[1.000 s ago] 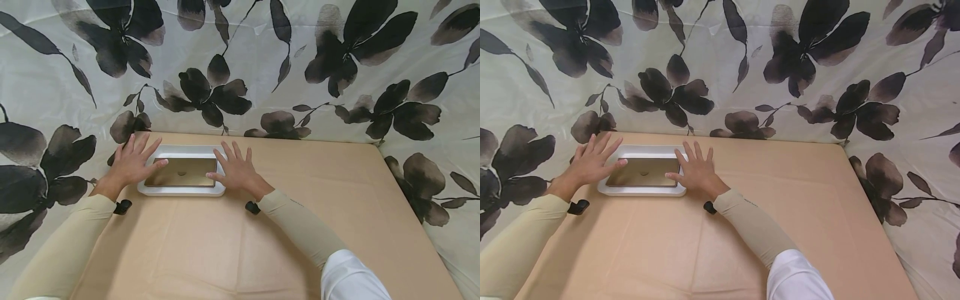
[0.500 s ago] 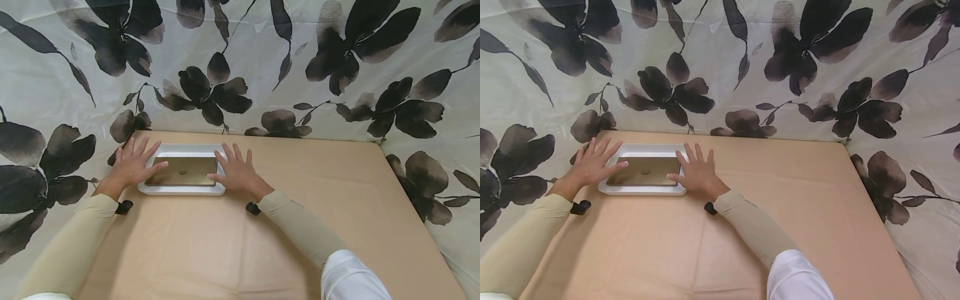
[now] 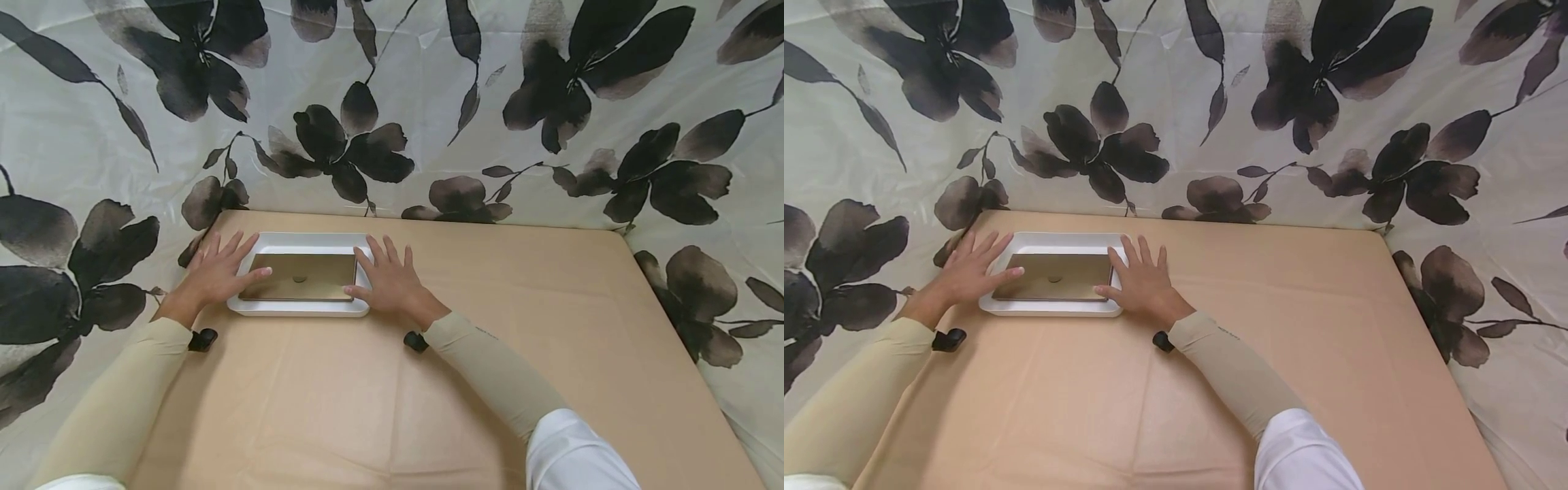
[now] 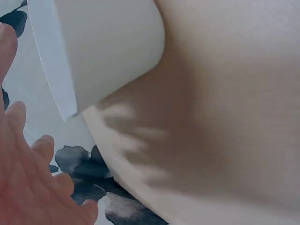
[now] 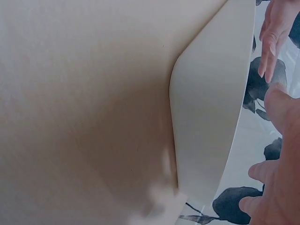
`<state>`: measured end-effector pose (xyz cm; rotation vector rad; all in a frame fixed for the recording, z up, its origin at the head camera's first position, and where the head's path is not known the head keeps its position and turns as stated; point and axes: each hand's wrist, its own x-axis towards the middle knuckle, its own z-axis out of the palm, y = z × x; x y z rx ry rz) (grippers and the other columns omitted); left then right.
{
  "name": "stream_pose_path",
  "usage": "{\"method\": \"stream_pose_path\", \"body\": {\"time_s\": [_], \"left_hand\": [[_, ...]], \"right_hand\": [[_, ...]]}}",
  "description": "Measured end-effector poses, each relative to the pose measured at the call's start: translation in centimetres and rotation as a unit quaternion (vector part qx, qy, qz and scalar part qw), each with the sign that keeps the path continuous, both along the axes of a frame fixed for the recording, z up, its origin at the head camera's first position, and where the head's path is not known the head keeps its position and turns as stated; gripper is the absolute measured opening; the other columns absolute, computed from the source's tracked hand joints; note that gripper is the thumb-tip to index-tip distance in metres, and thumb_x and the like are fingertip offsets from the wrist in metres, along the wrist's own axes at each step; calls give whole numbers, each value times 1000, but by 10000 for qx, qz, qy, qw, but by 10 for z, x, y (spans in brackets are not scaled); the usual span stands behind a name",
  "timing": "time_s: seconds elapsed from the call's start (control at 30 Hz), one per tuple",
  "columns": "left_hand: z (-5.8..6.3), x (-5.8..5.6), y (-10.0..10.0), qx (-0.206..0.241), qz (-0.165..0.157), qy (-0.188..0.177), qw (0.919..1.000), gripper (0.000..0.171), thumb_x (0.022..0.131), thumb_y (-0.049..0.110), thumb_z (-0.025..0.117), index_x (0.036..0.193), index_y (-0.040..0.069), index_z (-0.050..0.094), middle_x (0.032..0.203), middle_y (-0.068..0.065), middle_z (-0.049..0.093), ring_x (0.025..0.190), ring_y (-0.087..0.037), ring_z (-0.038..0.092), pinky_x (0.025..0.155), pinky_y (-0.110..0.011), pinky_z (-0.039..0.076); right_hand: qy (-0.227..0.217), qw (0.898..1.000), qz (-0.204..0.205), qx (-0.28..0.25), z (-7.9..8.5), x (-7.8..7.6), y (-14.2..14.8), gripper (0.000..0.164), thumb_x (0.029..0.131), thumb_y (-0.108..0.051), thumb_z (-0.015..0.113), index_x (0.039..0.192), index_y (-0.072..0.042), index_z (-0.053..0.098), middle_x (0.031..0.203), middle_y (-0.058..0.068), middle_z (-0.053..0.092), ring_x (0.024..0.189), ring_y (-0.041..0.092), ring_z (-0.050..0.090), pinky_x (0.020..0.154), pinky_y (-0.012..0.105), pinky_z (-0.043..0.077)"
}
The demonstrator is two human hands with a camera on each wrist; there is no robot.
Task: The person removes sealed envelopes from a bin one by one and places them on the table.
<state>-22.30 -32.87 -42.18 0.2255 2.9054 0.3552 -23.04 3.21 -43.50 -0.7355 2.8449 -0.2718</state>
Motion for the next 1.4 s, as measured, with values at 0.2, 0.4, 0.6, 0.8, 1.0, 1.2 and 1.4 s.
{"method": "stream_pose_path", "body": {"time_s": [0.2, 0.4, 0.6, 0.8, 1.0, 1.2, 1.4], "left_hand": [[-3, -2, -8, 850, -53, -302, 9959, 92, 103, 58, 53, 169, 15, 5, 172, -29, -7, 153, -65, -9, 116, -84, 5], [-4, -1, -18, 1341, 119, -473, 9898, 92, 103, 56, 57, 169, 17, 7, 174, -26, -6, 157, -59, 1, 118, -81, 10], [-7, -2, -24, 1723, 385, -484, 9831, 90, 100, 52, 65, 169, 17, 17, 175, -23, 7, 157, -54, 17, 121, -74, 18], [-9, -4, -33, 2747, 869, -941, 9530, 85, 101, 37, 69, 168, 16, 21, 172, -26, 18, 155, -49, 27, 115, -58, 41], [-7, -5, -37, 3004, 982, -1125, 9421, 79, 102, 30, 68, 167, 13, 25, 170, -25, 26, 154, -46, 33, 106, -46, 54], [-7, -7, -37, 3161, 917, -1166, 9371, 79, 101, 29, 70, 166, 12, 28, 167, -25, 33, 140, -41, 51, 98, -41, 58], [-10, -12, -38, 3151, 945, -1299, 9354, 79, 101, 31, 70, 166, 14, 28, 164, -28, 34, 125, -29, 59, 99, -47, 57]], "right_hand": [[-51, 10000, -62, 11, -3, -2, 2, 90, 99, -77, 41, 169, -30, 11, 178, 4, -4, 165, 35, -5, 127, 71, 3], [-164, 9997, -138, -125, -2, -1, 2, 90, 99, -76, 43, 169, -28, 12, 178, 4, -3, 165, 35, -5, 127, 71, 3], [-328, 9990, -96, -283, -4, -4, 4, 91, 99, -76, 41, 169, -26, 12, 178, 5, -4, 164, 36, -4, 127, 71, 5], [-537, 9971, -198, -497, -4, -7, 9, 90, 100, -75, 41, 169, -26, 12, 178, 6, -3, 164, 36, -4, 127, 70, 6], [-667, 9952, -215, -689, -2, -9, 11, 90, 100, -73, 43, 169, -25, 13, 178, 6, -3, 164, 36, -5, 127, 70, 4], [-748, 9943, -199, -736, -2, -10, 11, 89, 100, -73, 44, 169, -26, 12, 178, 5, -4, 165, 35, -6, 127, 70, 4], [-894, 9921, -132, -873, -1, -11, 10, 89, 100, -73, 45, 169, -26, 13, 178, 6, -3, 165, 36, -5, 127, 71, 4]]}}
